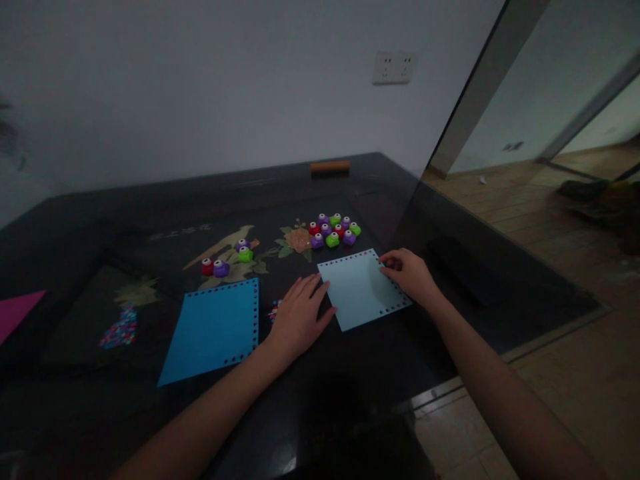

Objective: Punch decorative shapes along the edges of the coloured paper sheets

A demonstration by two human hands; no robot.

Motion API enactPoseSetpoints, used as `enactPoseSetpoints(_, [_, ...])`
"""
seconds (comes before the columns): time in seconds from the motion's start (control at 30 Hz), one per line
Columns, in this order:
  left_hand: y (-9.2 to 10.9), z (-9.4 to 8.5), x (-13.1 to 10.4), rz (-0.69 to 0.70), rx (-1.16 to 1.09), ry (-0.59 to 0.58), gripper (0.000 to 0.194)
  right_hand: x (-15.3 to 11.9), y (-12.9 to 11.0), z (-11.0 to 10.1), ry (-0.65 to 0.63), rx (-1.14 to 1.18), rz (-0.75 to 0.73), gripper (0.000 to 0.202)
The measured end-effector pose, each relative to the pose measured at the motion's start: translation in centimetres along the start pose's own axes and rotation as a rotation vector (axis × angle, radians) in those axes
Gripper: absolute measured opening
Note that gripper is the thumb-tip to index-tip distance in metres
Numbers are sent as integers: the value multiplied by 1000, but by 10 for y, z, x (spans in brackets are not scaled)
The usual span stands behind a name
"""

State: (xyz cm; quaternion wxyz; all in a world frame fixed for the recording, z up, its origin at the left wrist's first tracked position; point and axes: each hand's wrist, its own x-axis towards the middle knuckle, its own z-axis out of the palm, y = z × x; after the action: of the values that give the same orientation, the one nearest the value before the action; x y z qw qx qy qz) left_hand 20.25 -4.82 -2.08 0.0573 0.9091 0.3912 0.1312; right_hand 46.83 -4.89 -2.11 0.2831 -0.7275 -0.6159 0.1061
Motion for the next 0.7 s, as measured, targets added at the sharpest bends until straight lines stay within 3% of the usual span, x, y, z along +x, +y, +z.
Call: enactPoseSetpoints(0.7, [-1, 1, -1, -2, 11, 5, 48, 1, -2, -2, -18, -19, 18, 17])
